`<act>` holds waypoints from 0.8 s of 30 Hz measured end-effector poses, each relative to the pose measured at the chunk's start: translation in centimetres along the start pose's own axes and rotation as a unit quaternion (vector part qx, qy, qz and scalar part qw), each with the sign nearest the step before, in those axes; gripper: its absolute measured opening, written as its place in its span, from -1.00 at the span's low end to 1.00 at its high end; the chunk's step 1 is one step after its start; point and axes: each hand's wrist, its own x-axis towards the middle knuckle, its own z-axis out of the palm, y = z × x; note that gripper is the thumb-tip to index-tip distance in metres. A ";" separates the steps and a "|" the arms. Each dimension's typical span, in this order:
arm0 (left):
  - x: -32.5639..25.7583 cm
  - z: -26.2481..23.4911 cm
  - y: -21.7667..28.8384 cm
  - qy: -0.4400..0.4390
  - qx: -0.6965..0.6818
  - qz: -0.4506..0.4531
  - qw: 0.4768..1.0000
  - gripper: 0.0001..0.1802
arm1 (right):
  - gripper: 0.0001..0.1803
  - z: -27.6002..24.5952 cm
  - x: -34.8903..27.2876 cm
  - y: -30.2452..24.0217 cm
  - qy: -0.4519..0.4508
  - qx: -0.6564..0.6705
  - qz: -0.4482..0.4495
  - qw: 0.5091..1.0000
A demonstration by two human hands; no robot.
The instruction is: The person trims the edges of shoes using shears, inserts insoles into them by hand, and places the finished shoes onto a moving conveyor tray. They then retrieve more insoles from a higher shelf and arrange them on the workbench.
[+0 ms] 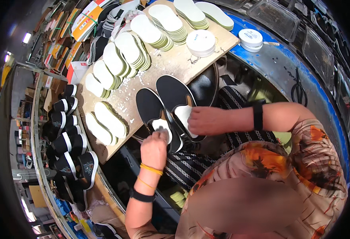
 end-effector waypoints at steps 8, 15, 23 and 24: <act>1.2 0.8 -1.3 0.016 -0.129 0.007 0.992 -0.69 | -0.90 0.9 2.3 -1.2 0.002 0.048 0.096 0.994; 4.5 3.7 0.1 -0.204 0.055 -0.025 0.977 -0.89 | -0.90 -0.2 4.5 0.3 -0.198 0.161 0.065 0.965; 5.7 0.9 -2.6 -0.431 -0.373 -0.042 0.821 -0.66 | -0.69 -0.6 6.0 1.7 -0.338 0.179 0.017 0.924; 5.3 1.5 -2.3 -0.324 -0.297 0.013 0.898 -0.60 | -0.68 -0.3 6.0 1.8 -0.327 0.180 0.007 0.928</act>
